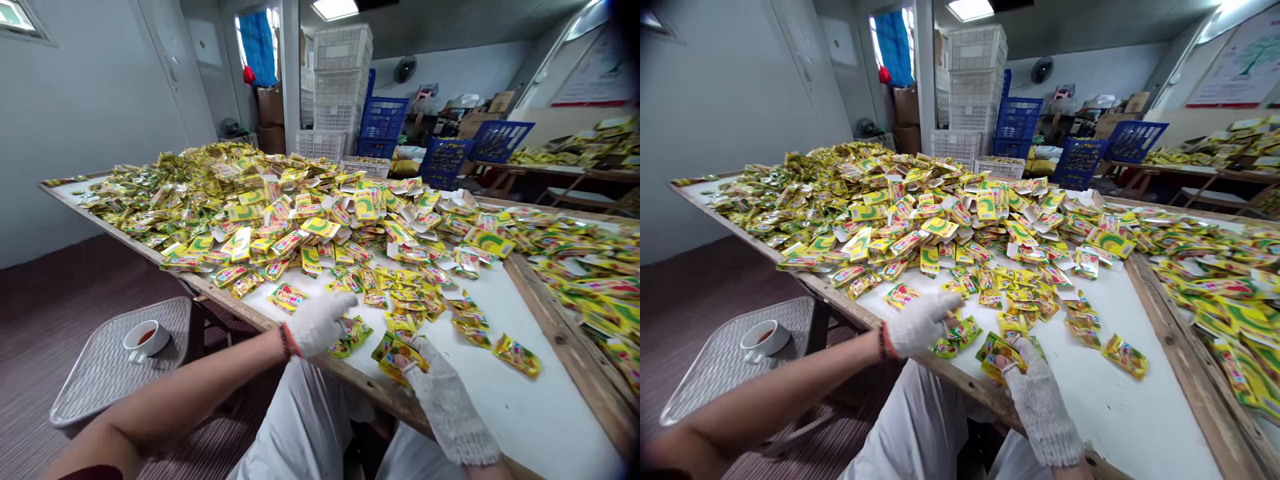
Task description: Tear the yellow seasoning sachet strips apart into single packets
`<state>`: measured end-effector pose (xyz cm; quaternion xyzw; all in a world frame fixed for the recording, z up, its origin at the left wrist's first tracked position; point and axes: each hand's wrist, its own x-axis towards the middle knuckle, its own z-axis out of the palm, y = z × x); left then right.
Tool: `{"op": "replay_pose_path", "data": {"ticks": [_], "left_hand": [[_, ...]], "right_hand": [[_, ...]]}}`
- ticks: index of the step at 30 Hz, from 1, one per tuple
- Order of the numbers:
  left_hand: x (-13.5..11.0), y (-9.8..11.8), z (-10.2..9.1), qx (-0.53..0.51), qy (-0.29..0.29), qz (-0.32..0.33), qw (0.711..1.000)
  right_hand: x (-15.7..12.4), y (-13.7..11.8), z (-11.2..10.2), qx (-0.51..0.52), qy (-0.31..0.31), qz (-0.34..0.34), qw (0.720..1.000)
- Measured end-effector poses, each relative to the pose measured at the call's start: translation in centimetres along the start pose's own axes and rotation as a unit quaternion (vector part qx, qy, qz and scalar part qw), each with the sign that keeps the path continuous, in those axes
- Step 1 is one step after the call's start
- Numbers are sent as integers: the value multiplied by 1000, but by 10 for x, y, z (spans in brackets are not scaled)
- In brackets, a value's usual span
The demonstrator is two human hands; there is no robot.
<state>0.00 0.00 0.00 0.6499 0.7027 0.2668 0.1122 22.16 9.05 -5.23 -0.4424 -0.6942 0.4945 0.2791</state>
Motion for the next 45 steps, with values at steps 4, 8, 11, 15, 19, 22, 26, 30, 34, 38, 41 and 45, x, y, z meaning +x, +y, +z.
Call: {"op": "replay_pose_path", "data": {"ticks": [4,8,11,15,19,22,26,30,34,38,41,45], "left_hand": [[-2,-47,-58,267,-151,16,952],[0,-55,-77,249,-47,-47,966],[5,-32,-61,-6,113,-94,989],[12,2,-14,-350,96,-184,914],[6,17,12,-355,37,-180,917],[0,20,2,-123,106,-39,986],[1,28,-9,137,24,148,979],[3,32,5,132,-20,83,988],[1,31,18,130,11,62,990],[0,36,18,165,-32,126,978],[2,41,17,176,-40,144,973],[7,45,19,157,-46,154,974]], "right_hand": [[-4,-4,0,43,-11,26,999],[-3,-6,-2,3,24,-19,1000],[-12,-10,5,14,52,-63,997],[-27,-20,24,73,31,-130,988],[-27,-25,22,126,73,-52,988],[-21,-28,7,195,33,9,980],[-19,-32,-3,228,-32,22,973],[-18,-30,-2,171,21,-2,985],[-17,-26,-9,30,46,-59,997],[-13,-37,-24,-116,-53,-87,988],[-9,-49,-32,-242,-41,-111,963],[-5,-55,-31,-277,-24,-86,957]]}}
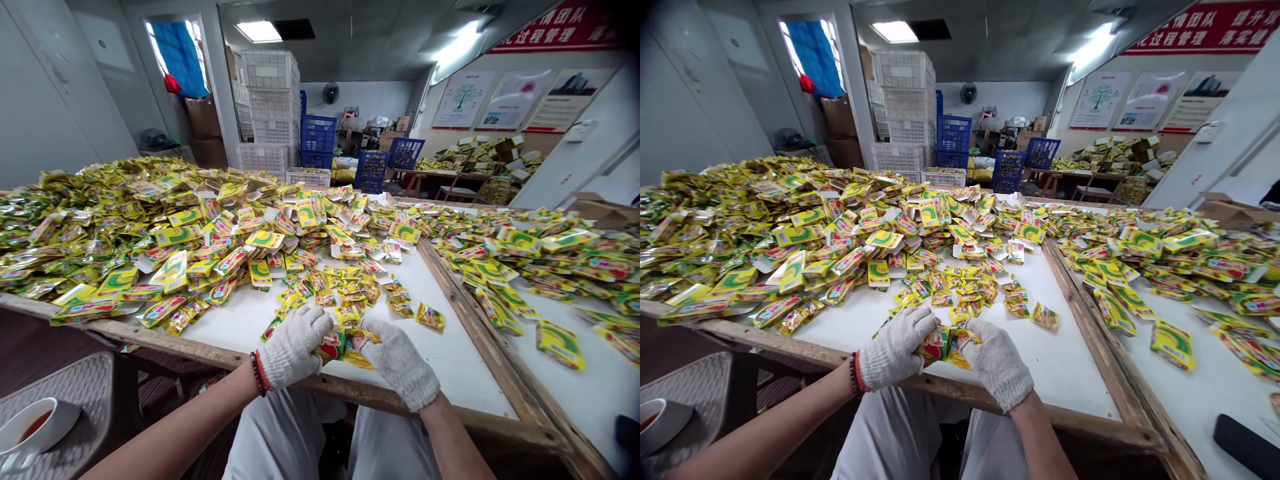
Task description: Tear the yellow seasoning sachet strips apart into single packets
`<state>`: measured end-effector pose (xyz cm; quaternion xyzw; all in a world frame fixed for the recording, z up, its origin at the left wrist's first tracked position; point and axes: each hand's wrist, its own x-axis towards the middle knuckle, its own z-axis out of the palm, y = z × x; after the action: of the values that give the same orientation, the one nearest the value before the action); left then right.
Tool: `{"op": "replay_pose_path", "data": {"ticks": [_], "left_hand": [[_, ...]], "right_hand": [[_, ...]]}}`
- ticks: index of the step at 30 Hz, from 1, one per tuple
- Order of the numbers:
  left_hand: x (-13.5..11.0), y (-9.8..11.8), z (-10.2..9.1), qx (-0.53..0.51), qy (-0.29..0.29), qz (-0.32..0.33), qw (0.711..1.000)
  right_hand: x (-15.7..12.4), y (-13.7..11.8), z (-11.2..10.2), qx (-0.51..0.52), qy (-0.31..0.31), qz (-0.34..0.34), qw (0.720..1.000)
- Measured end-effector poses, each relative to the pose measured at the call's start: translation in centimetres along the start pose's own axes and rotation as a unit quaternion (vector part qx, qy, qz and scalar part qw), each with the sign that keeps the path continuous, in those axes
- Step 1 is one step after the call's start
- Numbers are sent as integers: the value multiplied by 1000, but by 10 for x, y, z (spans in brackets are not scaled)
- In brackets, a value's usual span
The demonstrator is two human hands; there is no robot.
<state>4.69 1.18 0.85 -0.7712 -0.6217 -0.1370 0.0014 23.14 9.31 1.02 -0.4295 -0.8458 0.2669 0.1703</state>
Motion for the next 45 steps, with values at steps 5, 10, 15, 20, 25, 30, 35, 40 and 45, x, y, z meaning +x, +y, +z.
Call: {"op": "replay_pose_path", "data": {"ticks": [5,10,15,20,25,30,35,40,45], "left_hand": [[5,3,10,4,10,-49,999],[9,9,23,-51,-4,-42,998],[13,11,33,-41,10,-77,996],[12,12,33,-30,6,-112,993],[10,16,29,-20,-9,-87,996],[8,14,32,-20,10,-121,992],[9,15,34,-33,21,-110,993],[3,10,23,-156,48,-72,984],[-4,-9,14,-329,-23,-158,931]], "right_hand": [[2,7,9,46,-2,-43,998],[4,20,17,93,-21,-28,995],[5,18,23,32,67,7,997],[0,27,14,217,-19,35,975],[2,21,18,88,86,23,992],[1,5,23,183,-4,79,980],[-10,1,17,278,-144,69,947],[-11,2,14,281,-154,29,947],[-8,6,24,211,-71,58,973]]}}
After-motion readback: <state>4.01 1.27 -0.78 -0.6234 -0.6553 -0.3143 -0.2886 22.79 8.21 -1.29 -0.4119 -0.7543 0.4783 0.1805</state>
